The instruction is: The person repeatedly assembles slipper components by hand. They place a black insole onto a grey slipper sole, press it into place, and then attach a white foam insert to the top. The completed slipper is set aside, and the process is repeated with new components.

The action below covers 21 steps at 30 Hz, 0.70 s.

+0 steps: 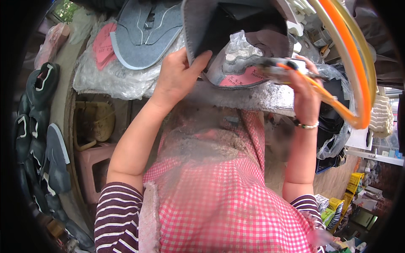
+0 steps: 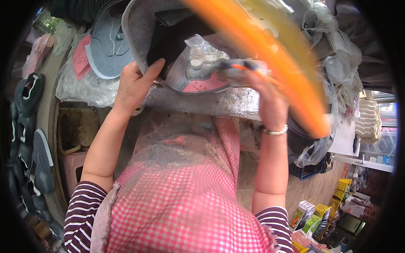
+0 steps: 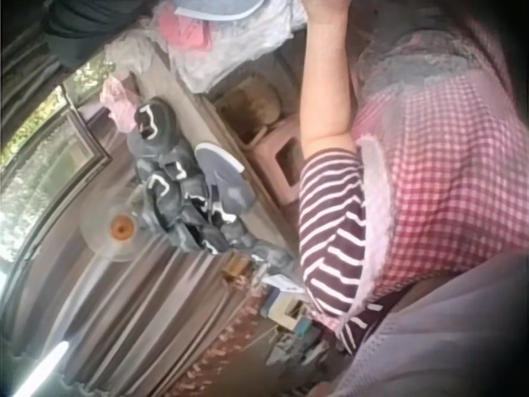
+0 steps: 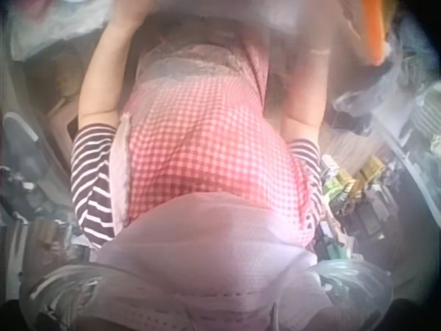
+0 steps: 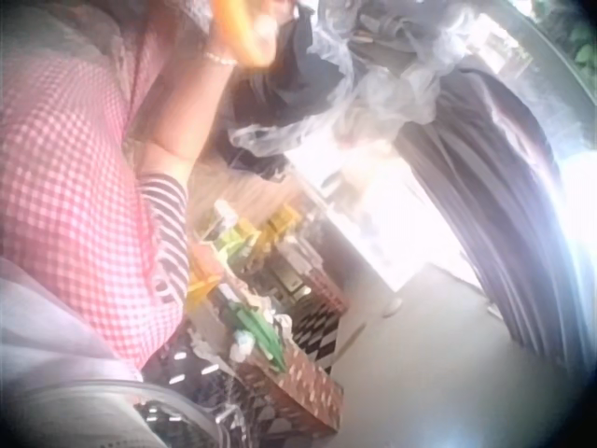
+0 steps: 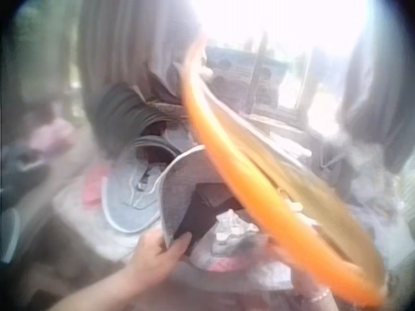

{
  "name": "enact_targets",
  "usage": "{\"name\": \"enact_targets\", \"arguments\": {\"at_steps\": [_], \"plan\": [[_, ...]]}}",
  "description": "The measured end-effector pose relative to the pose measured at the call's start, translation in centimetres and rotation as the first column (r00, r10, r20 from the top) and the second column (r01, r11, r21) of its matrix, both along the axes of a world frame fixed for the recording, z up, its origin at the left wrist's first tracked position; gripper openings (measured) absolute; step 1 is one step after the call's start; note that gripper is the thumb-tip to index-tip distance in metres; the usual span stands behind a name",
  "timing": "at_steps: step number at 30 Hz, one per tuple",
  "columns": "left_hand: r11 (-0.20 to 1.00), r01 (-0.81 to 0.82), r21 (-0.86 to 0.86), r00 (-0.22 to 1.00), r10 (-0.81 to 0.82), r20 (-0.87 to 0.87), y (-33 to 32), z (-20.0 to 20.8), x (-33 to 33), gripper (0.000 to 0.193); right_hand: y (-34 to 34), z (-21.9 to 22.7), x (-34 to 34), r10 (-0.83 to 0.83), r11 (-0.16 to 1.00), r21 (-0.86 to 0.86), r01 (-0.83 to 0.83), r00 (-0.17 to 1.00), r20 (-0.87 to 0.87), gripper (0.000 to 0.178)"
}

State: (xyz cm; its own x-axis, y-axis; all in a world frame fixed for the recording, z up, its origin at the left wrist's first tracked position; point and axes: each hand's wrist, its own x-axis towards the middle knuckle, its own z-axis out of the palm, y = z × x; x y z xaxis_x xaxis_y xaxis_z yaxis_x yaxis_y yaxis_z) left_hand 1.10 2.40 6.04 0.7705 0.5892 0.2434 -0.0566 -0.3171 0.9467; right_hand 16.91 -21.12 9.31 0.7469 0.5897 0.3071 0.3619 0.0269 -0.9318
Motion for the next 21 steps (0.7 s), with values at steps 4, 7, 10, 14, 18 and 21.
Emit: {"name": "enact_targets", "arguments": {"at_steps": [4,7,10,14,18,21], "plan": [[0.99,-0.13,0.052,0.991,0.128,0.037,0.5,1.2,0.0,0.021,-4.6,-0.9,5.1,-0.019,0.921,0.34,0.188,0.895,-0.445,0.029],[0.884,-0.343,0.317,0.904,0.219,0.367,0.6,2.1,0.2,0.017,-6.8,-4.7,10.1,-0.08,0.907,0.293,0.302,0.807,-0.585,0.034],[0.94,-0.057,0.336,0.839,-0.137,0.526,0.1,0.6,0.8,0.035,-6.4,-6.8,11.4,-0.163,0.919,0.172,0.354,0.74,-0.653,0.028],[0.624,0.011,0.782,0.948,-0.254,0.189,-0.1,-4.8,-0.6,0.037,-6.7,-7.9,11.2,-0.243,0.902,0.115,0.416,0.709,-0.661,0.02],[0.506,0.221,0.834,0.945,-0.324,-0.054,-1.7,-8.2,-4.1,0.034,-8.8,-6.3,7.0,-0.209,0.867,0.142,0.477,0.609,-0.765,0.031],[0.354,0.414,0.838,0.894,-0.332,-0.301,-1.5,-6.4,-5.7,0.034,-7.6,-1.1,2.1,-0.136,0.967,0.039,0.253,0.637,-0.758,0.036]]}}
